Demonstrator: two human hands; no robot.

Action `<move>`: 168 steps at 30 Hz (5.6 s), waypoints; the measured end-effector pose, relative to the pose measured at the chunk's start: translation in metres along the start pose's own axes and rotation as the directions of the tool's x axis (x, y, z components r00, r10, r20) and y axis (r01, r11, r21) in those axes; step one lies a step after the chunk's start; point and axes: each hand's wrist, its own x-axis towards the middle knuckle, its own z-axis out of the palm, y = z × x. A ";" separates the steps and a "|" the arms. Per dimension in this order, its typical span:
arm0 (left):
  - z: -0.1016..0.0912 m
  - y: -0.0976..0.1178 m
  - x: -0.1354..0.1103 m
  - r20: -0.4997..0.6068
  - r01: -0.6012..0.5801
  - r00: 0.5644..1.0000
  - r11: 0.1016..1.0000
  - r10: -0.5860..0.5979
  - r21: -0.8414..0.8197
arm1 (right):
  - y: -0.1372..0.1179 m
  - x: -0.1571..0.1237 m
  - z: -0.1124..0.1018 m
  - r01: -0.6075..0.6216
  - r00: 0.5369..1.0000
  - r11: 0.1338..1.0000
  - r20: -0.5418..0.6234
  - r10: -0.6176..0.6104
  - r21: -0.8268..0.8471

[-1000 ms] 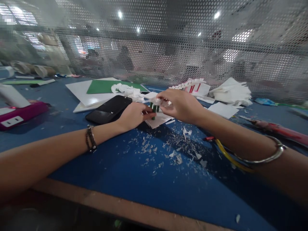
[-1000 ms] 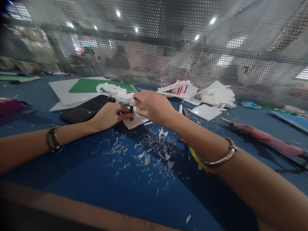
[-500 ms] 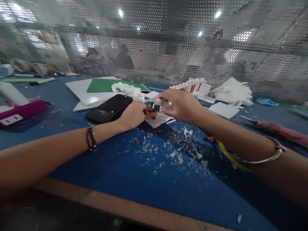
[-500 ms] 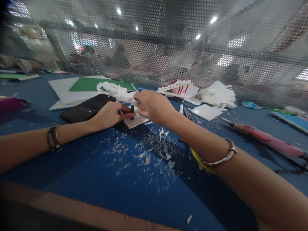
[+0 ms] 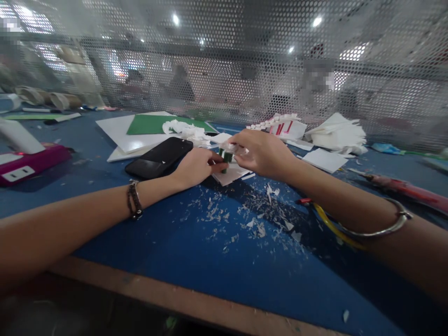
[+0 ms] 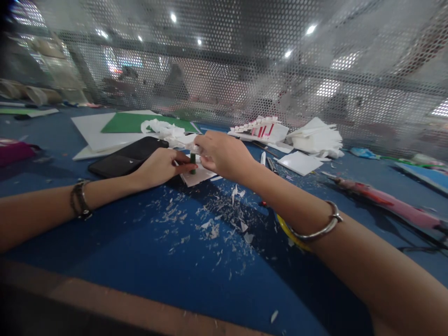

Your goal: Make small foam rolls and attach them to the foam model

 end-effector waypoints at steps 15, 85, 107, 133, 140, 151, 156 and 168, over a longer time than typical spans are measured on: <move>0.001 -0.001 -0.001 -0.071 -0.032 0.997 0.998 0.028 -0.056 | 0.003 0.000 -0.004 -0.014 1.000 0.993 -0.004 0.014 0.116; -0.028 -0.015 0.001 -0.001 -0.021 1.000 0.880 0.024 0.474 | 0.000 -0.005 0.003 0.025 1.000 0.999 -0.001 -0.025 -0.048; -0.017 -0.018 -0.002 -0.043 -0.061 0.997 0.979 0.071 0.195 | 0.011 -0.034 -0.050 0.059 0.994 0.960 0.075 -0.082 0.273; -0.015 0.048 -0.023 -0.058 -0.694 0.717 0.719 0.695 0.037 | -0.006 -0.092 -0.057 0.075 0.992 0.949 0.078 -0.103 0.307; -0.014 0.052 -0.023 -0.035 -0.743 0.651 0.646 0.758 0.175 | -0.005 -0.096 -0.059 -0.038 0.996 0.879 0.092 -0.006 0.475; -0.011 0.053 -0.023 -0.081 -0.783 0.547 0.544 0.833 0.303 | 0.012 -0.106 -0.067 -0.019 1.000 0.915 0.000 0.021 0.404; -0.011 0.052 -0.022 -0.095 -0.798 0.519 0.521 0.850 0.304 | 0.019 -0.108 -0.068 -0.036 0.999 0.929 0.024 0.030 0.369; -0.023 0.031 -0.018 -0.235 -0.602 0.728 0.764 0.644 0.231 | 0.016 -0.108 -0.069 -0.156 0.986 0.977 0.071 0.147 0.143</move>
